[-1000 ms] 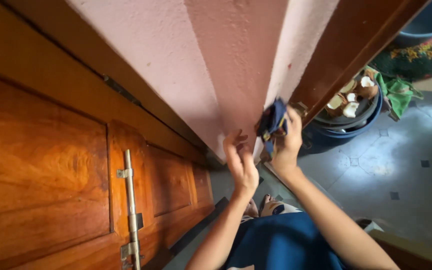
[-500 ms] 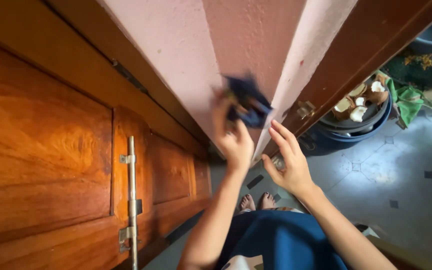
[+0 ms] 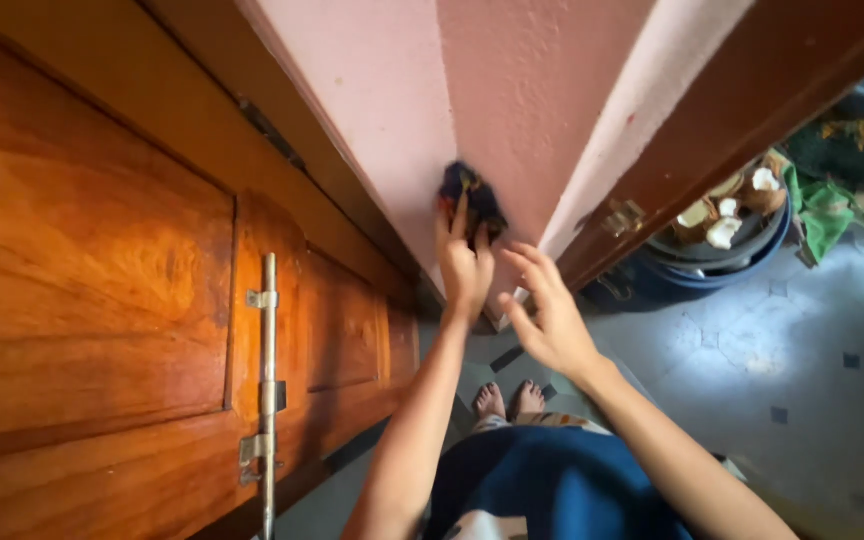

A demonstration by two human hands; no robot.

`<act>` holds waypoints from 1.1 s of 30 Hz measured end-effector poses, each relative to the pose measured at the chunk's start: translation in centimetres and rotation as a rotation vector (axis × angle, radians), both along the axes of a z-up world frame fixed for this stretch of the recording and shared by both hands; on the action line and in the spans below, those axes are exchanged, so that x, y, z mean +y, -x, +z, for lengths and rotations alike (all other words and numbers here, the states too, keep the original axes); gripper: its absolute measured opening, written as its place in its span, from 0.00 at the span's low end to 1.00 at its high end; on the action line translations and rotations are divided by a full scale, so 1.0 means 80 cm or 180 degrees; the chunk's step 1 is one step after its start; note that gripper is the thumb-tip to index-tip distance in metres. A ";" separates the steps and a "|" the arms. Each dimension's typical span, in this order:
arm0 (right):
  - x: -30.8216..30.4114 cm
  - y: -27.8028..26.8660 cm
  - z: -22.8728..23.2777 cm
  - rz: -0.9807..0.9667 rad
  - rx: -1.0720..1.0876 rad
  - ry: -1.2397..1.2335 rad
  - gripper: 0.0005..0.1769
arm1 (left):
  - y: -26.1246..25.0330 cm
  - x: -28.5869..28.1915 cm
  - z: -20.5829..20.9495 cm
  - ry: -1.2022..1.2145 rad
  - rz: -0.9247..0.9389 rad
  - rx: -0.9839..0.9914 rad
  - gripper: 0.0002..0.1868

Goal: Wipe down a wooden door, door frame, and metal latch hardware with a blue cloth.

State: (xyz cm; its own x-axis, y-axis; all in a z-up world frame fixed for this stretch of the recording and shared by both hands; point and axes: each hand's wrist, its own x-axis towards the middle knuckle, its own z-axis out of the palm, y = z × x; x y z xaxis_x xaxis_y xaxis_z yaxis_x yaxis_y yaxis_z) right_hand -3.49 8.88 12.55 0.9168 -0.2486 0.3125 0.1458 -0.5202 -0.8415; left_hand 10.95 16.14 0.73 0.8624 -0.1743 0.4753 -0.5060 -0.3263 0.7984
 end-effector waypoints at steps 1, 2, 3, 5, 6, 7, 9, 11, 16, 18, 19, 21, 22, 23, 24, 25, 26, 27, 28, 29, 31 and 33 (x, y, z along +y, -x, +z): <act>0.003 -0.013 0.002 0.0026 -0.0010 0.0002 0.28 | -0.008 0.003 0.042 0.0002 0.0026 -0.0010 0.28; 0.006 -0.025 0.005 0.0104 0.0033 -0.0160 0.28 | -0.016 0.007 0.085 0.0025 0.0009 -0.0164 0.28; 0.009 -0.038 0.007 0.0188 0.0071 -0.0319 0.28 | -0.024 0.012 0.128 0.0049 -0.0003 -0.0324 0.28; 0.017 -0.050 -0.006 0.0218 0.0014 -0.0360 0.26 | -0.038 0.015 0.141 0.0039 -0.0065 -0.0452 0.29; 0.019 -0.060 -0.011 0.0218 -0.0027 -0.0406 0.24 | -0.049 0.016 0.151 0.0024 -0.0156 -0.0564 0.29; 0.021 -0.063 -0.026 0.0262 -0.0074 -0.0385 0.24 | -0.057 0.019 0.121 0.0039 -0.0112 -0.0615 0.29; 0.020 -0.069 -0.055 0.0163 0.0015 -0.1024 0.28 | -0.077 0.019 0.060 -0.0497 -0.0234 -0.0665 0.31; 0.010 -0.075 -0.070 0.0062 0.0148 -0.1033 0.28 | -0.077 0.029 0.024 -0.0749 -0.0201 -0.0734 0.33; -0.004 -0.094 -0.046 0.0007 0.0399 -0.1225 0.28 | -0.082 0.031 0.056 -0.1783 -0.0457 0.0584 0.32; -0.001 -0.097 -0.043 -0.0086 0.0487 -0.1183 0.28 | -0.085 0.024 0.073 -0.0455 -0.0191 -0.0811 0.37; 0.002 -0.100 -0.043 -0.0079 0.0519 -0.1194 0.28 | -0.079 0.027 0.095 -0.0467 -0.0183 -0.0781 0.37; 0.006 -0.111 -0.045 0.0166 0.0035 -0.1188 0.27 | -0.070 0.031 0.139 -0.0568 -0.0096 -0.0543 0.33; 0.009 -0.107 -0.045 0.0178 0.0051 -0.1190 0.27 | -0.074 0.032 0.111 -0.0571 -0.0083 -0.0528 0.33; 0.011 -0.107 -0.044 0.0157 0.0173 -0.1112 0.28 | -0.082 0.030 0.085 -0.0874 -0.0132 -0.0456 0.32; 0.011 -0.107 -0.042 0.0134 0.0295 -0.1032 0.29 | -0.091 0.028 0.059 -0.1176 -0.0180 -0.0383 0.31; 0.012 -0.109 -0.039 0.0126 0.0322 -0.1030 0.29 | -0.090 0.032 0.041 -0.1172 -0.0189 -0.0356 0.31; 0.013 -0.110 -0.036 0.0093 0.0421 -0.0996 0.29 | -0.088 0.037 0.022 -0.1260 -0.0287 -0.0486 0.31; 0.014 -0.110 -0.034 0.0064 0.0533 -0.0962 0.29 | -0.084 0.042 0.003 -0.1347 -0.0384 -0.0604 0.31; 0.015 -0.106 -0.040 0.0058 0.0573 -0.0960 0.29 | -0.075 0.042 0.018 -0.1342 -0.0392 -0.0565 0.31; 0.013 -0.111 -0.043 0.0111 0.0482 -0.1061 0.29 | -0.076 0.041 0.038 -0.1281 -0.0420 -0.0439 0.28; 0.011 -0.118 -0.043 0.0175 0.0367 -0.1145 0.29 | -0.079 0.036 0.079 -0.1205 -0.0436 -0.0338 0.25; 0.012 -0.122 -0.040 0.0209 0.0363 -0.1374 0.30 | -0.082 0.030 0.120 -0.0913 -0.0183 -0.0543 0.31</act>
State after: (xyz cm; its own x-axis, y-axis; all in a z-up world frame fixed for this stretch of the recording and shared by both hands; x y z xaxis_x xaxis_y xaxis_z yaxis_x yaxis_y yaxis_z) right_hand 6.31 9.85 9.33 0.9576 -0.2741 0.0890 0.0605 -0.1106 -0.9920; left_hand 17.55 18.57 10.33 0.7595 -0.3680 0.5364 -0.6485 -0.4925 0.5805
